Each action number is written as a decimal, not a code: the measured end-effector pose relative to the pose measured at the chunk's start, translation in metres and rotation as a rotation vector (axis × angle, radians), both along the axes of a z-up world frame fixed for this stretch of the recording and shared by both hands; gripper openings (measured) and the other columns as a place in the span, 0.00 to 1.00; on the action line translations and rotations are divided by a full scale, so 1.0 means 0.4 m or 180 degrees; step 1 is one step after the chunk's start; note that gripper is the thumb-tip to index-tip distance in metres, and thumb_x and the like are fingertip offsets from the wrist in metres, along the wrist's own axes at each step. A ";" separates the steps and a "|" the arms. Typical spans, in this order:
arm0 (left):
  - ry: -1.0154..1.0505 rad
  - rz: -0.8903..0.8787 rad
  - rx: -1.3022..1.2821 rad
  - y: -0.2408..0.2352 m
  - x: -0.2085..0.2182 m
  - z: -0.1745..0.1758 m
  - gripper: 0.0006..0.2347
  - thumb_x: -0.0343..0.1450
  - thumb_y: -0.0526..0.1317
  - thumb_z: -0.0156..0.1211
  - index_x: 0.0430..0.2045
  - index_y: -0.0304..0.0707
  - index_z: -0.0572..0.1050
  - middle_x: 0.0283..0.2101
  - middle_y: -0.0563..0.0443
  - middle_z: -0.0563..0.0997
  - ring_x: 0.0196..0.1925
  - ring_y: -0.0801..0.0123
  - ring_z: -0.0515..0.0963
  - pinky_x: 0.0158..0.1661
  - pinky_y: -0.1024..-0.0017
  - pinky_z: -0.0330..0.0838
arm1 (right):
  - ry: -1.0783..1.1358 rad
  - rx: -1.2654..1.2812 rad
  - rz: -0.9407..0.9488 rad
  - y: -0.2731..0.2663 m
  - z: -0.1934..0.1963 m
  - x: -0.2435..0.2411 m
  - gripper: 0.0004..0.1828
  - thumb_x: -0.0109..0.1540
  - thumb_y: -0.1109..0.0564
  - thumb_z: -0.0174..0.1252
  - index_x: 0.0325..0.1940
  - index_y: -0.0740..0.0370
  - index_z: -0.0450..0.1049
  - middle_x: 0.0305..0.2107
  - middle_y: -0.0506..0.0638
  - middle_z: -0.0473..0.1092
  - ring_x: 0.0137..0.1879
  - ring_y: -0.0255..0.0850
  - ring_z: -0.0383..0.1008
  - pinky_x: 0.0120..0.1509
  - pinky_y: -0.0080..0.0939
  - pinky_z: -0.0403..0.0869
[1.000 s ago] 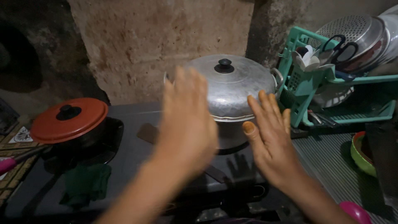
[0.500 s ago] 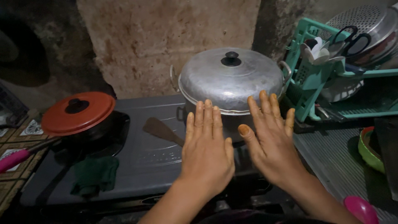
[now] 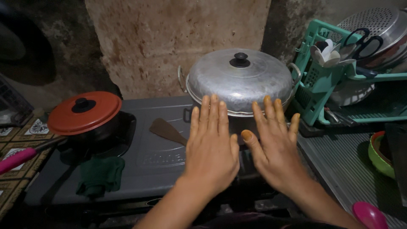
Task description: The person removes the lid from a pot on a gas stove and stirs a yellow liquid with a wooden spatula. The person continues to stir the contents of the pot for the remainder of the clip.
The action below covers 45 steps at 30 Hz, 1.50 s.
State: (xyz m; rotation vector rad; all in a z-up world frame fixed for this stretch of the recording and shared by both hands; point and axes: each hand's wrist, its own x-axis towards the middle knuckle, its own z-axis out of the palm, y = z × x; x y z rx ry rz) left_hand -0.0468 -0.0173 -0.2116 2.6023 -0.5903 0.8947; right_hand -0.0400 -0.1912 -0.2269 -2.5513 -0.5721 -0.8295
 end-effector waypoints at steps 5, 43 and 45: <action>-0.0186 0.0017 0.0048 0.009 0.021 0.029 0.31 0.73 0.43 0.46 0.67 0.16 0.52 0.74 0.25 0.49 0.79 0.43 0.42 0.73 0.51 0.34 | -0.0169 -0.0008 -0.0014 -0.006 0.028 0.022 0.36 0.70 0.43 0.43 0.78 0.65 0.50 0.76 0.68 0.43 0.82 0.62 0.34 0.76 0.72 0.27; -0.0360 -0.0274 -0.0141 0.012 0.079 0.064 0.29 0.74 0.42 0.46 0.67 0.15 0.55 0.74 0.25 0.53 0.79 0.42 0.45 0.73 0.50 0.36 | -0.0240 0.0061 -0.0082 0.026 0.067 0.074 0.36 0.70 0.45 0.46 0.77 0.66 0.52 0.76 0.70 0.43 0.82 0.63 0.33 0.77 0.71 0.26; -0.0360 -0.0249 -0.0129 0.019 0.079 0.063 0.29 0.74 0.42 0.47 0.67 0.15 0.55 0.74 0.25 0.53 0.79 0.42 0.45 0.74 0.49 0.35 | -0.0258 0.0075 -0.0100 0.035 0.065 0.075 0.36 0.70 0.45 0.46 0.77 0.66 0.53 0.76 0.70 0.43 0.82 0.63 0.34 0.77 0.71 0.26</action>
